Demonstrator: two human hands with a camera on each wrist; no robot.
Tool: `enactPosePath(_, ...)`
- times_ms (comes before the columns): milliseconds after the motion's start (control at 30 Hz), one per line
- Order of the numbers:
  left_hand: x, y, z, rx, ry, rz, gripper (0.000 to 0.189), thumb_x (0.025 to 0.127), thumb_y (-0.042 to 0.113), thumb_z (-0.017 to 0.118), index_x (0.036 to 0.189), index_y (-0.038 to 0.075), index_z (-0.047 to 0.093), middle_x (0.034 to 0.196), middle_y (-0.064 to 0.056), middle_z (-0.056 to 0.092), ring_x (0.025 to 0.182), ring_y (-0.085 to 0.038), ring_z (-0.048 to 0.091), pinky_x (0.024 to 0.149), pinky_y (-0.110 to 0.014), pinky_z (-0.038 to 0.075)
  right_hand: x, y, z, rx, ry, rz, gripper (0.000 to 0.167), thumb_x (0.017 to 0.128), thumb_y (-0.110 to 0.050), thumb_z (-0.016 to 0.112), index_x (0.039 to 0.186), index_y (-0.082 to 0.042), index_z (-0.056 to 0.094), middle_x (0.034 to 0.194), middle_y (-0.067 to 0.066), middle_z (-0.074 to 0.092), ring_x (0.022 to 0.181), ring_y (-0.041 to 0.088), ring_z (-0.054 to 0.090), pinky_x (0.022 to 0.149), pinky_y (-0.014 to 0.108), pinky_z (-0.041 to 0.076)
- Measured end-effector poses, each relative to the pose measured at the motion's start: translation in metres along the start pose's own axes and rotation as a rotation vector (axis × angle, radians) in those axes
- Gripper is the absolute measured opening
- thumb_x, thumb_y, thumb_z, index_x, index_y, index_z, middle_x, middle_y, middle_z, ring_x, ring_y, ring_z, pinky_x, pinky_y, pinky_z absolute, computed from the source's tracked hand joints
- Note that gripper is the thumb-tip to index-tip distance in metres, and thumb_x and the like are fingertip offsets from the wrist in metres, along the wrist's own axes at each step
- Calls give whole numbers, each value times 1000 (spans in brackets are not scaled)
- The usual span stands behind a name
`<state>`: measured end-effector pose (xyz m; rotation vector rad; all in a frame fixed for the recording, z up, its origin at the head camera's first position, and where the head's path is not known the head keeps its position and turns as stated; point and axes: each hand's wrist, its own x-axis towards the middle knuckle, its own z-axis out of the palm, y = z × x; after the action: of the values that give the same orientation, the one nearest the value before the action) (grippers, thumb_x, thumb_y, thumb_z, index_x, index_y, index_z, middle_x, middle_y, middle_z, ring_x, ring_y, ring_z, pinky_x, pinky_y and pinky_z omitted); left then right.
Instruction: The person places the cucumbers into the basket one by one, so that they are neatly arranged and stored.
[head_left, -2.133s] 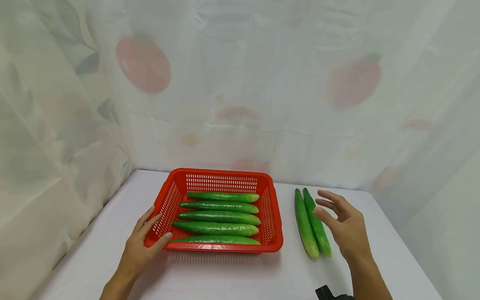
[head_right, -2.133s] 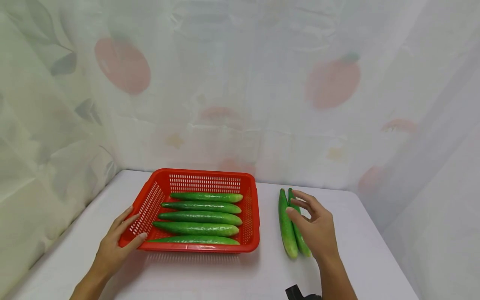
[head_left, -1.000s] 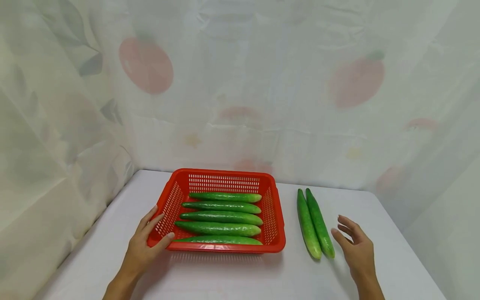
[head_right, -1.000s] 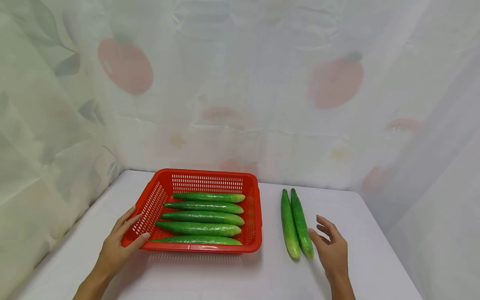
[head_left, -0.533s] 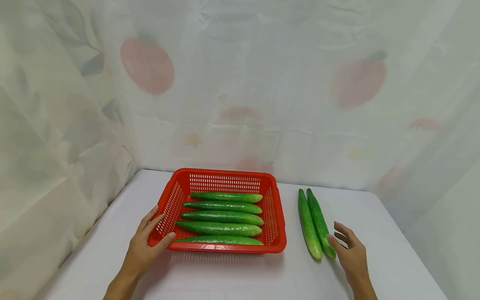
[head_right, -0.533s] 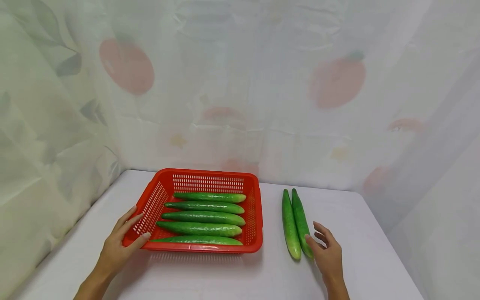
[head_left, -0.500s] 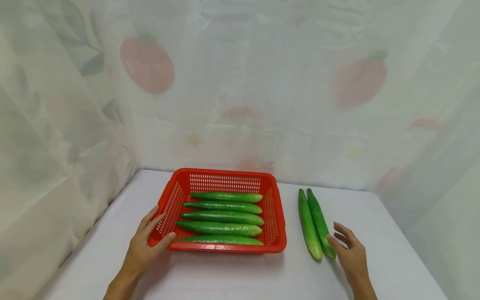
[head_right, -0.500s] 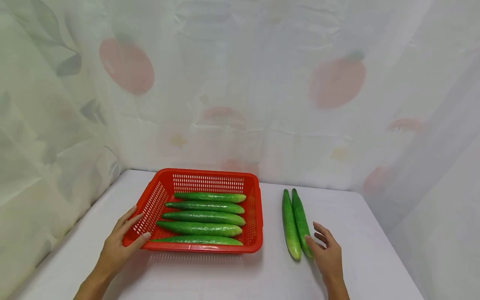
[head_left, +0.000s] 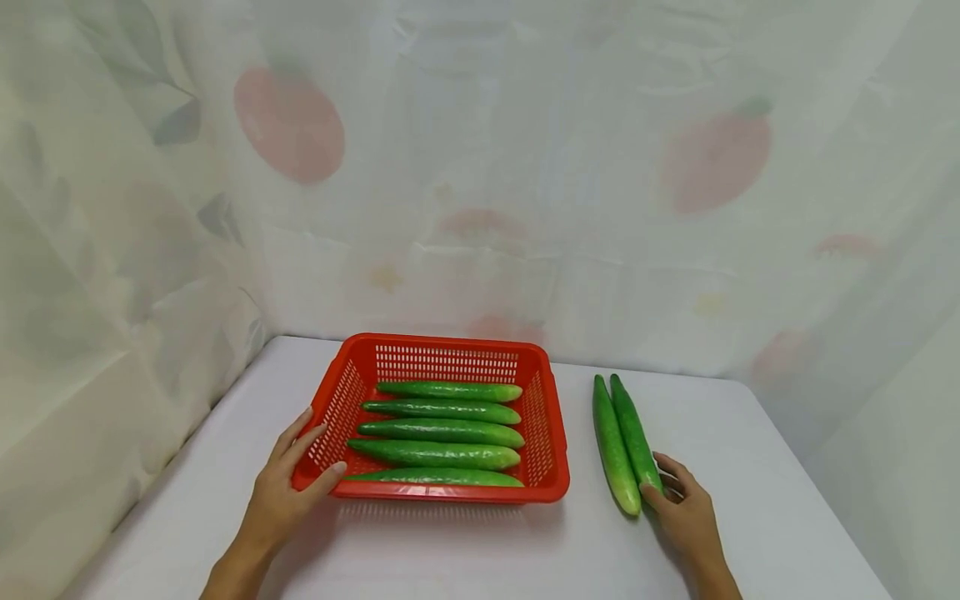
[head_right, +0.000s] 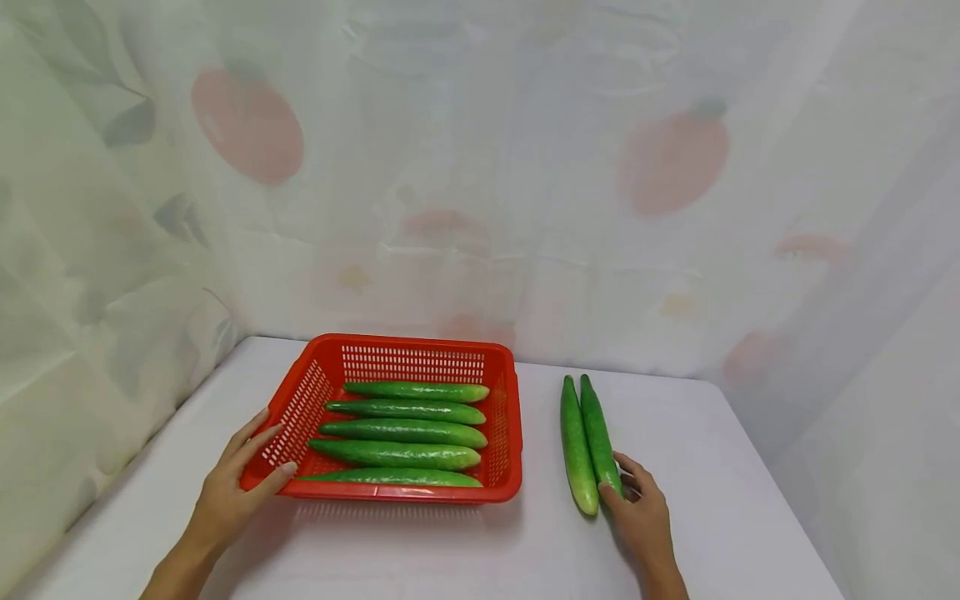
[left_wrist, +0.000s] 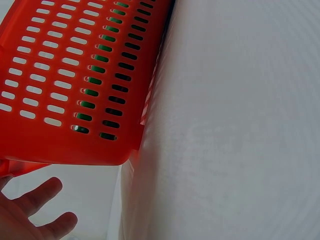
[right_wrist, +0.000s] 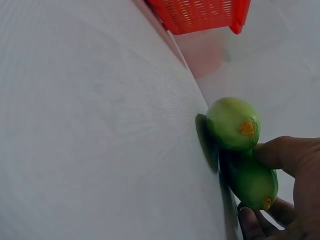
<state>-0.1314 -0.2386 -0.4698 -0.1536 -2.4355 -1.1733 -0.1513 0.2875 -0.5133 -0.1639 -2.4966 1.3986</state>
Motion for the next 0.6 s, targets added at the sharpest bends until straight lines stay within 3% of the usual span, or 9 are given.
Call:
enactPosePath(100,0,0,0,-3,-4,-3,58,85,24,76,135,6,55,152,3,32,133,-8,31,94,-12,22,-1,-1,1,-38,7,13,48,88,-6,69,133,-3,54,130,21,54,113,38,54,81,9,40)
enactPosePath(200,0,1,-1,-6,-5,-2,58,85,24,76,135,6,54,152,3,32,134,-9,30,94,-12,22,-2,-1,3,-109,3,24,50,86,-4,68,134,-4,53,131,21,53,114,39,53,88,29,45)
enactPosePath(333,0,1,-1,-12,-8,-4,58,85,24,76,135,6,54,152,3,32,133,-9,31,93,-12,22,-3,-1,4,-176,11,33,53,84,-2,67,135,-5,52,132,25,50,115,43,51,89,52,44)
enactPosePath(500,0,1,-1,-12,-9,-9,58,85,24,76,135,6,54,152,4,32,133,-9,31,93,-11,23,-4,-1,6,-214,76,12,50,83,-3,69,132,-4,55,127,27,55,111,44,55,85,54,46)
enactPosePath(600,0,1,0,-8,-8,-7,58,85,24,76,135,6,55,152,4,32,133,-9,31,93,-11,23,-6,-2,5,-213,133,26,46,87,-8,68,131,-4,57,121,25,60,103,39,59,79,45,49)
